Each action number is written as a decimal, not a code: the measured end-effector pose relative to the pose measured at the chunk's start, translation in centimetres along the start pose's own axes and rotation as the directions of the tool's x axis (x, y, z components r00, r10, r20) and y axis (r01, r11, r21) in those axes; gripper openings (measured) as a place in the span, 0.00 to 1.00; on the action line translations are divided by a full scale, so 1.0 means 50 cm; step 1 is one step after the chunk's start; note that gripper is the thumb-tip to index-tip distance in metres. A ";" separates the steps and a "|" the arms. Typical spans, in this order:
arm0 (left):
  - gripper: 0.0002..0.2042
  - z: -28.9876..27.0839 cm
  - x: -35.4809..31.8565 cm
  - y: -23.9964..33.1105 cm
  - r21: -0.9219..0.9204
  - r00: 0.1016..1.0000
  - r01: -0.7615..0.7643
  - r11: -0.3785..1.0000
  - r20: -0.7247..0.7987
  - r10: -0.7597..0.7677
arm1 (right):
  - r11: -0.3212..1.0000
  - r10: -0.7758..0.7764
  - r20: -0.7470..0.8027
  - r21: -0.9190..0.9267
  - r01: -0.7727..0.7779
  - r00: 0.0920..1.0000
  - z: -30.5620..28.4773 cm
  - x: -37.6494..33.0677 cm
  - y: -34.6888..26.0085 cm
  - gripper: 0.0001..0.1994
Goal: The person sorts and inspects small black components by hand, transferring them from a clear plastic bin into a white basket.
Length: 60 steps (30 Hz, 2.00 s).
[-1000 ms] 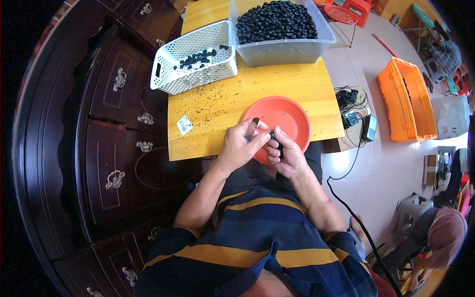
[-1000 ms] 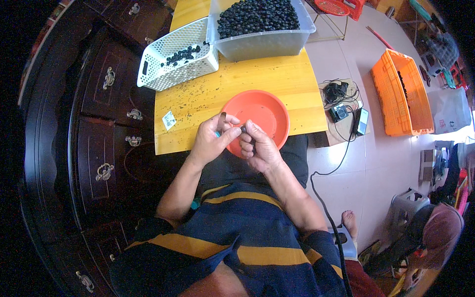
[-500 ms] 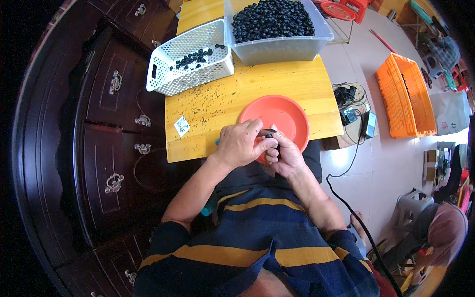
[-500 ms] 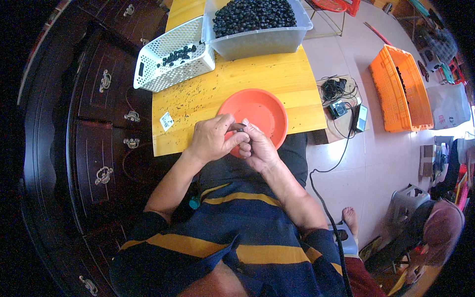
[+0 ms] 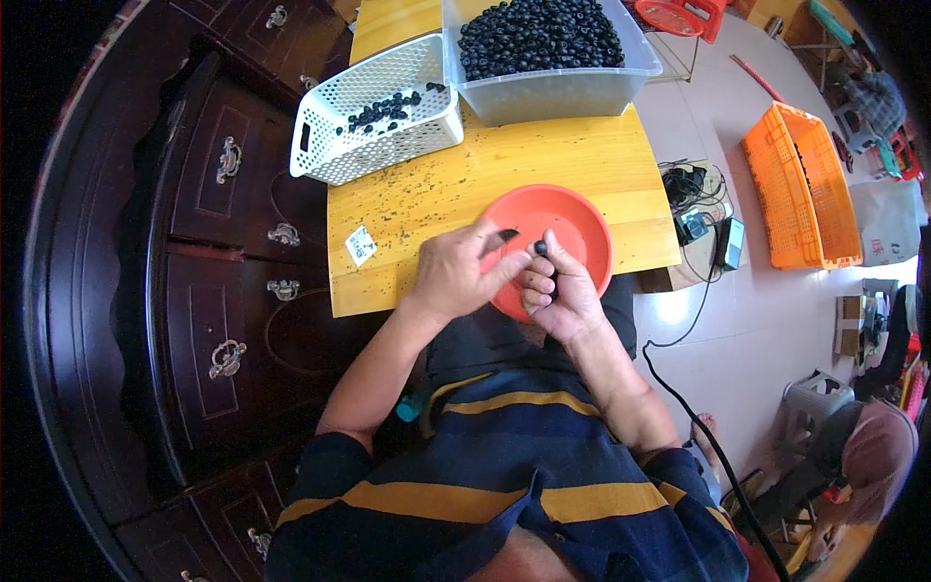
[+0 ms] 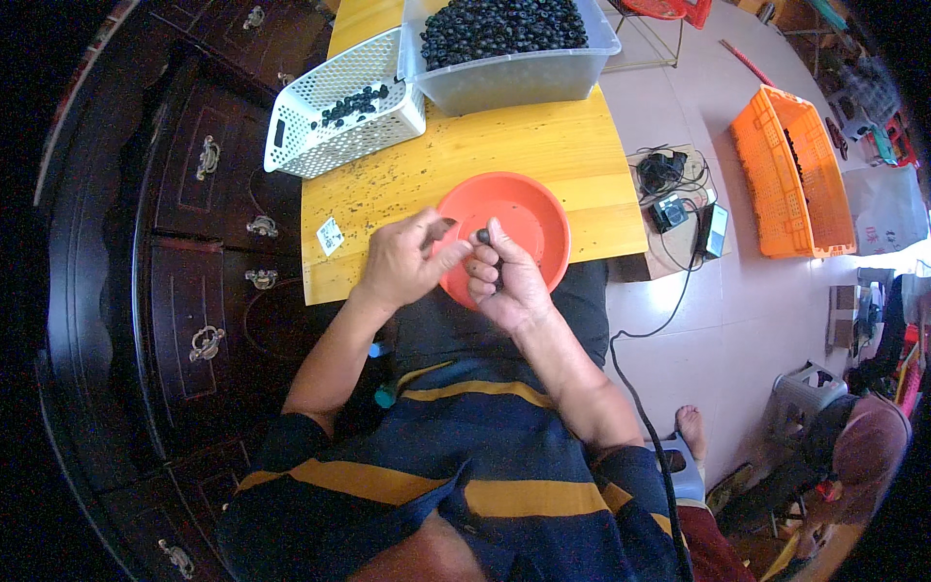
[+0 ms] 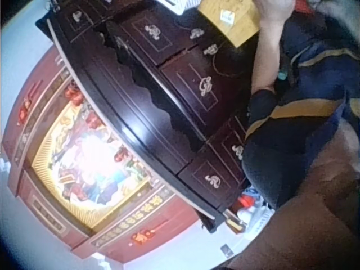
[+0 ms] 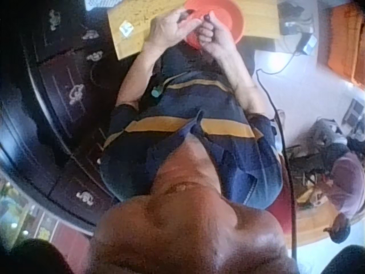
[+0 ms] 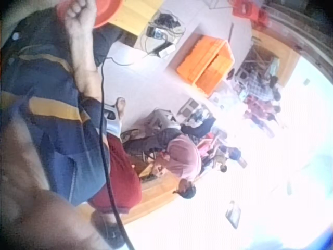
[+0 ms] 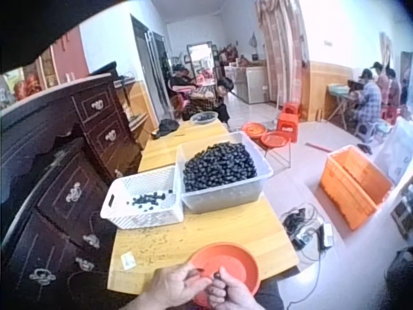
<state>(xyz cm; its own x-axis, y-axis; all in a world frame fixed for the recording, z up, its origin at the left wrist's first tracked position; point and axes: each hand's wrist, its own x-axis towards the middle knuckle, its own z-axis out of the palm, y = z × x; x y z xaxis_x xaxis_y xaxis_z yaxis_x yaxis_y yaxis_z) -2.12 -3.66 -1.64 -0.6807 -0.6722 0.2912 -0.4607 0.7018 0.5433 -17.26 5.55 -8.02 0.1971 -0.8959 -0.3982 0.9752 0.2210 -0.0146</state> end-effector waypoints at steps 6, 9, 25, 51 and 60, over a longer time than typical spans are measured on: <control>0.14 -0.037 -0.023 -0.033 -0.086 0.957 0.282 0.956 -0.044 -0.286 | 1.000 0.004 0.037 -0.015 -0.004 0.999 0.010 0.002 0.003 0.16; 0.17 -0.019 -0.017 0.024 -0.248 0.996 0.087 0.965 0.004 -0.089 | 0.993 -0.014 -0.011 -0.114 0.013 1.000 0.014 0.006 0.025 0.15; 0.17 -0.173 0.195 -0.193 0.271 0.911 0.356 0.894 -0.312 -0.269 | 0.994 -0.080 -0.070 -0.076 0.074 0.994 0.019 0.000 0.011 0.18; 0.05 -0.001 -0.059 0.040 -0.523 0.972 0.234 0.819 0.121 -0.200 | 0.966 0.043 0.217 -0.257 0.014 0.975 0.012 -0.040 0.044 0.09; 0.06 0.011 -0.043 0.019 -0.624 0.969 0.237 0.744 0.099 -0.226 | 0.984 0.138 0.280 -0.145 -0.100 0.950 -0.002 -0.045 0.016 0.08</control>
<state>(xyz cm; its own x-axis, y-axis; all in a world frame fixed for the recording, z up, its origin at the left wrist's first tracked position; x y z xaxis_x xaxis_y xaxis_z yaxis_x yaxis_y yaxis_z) -1.40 -1.45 -2.19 -0.6124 -0.7863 0.0813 -0.1487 0.2156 0.9651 -16.96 7.79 -7.21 0.3496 -0.9287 -0.1238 0.9256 0.3628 -0.1076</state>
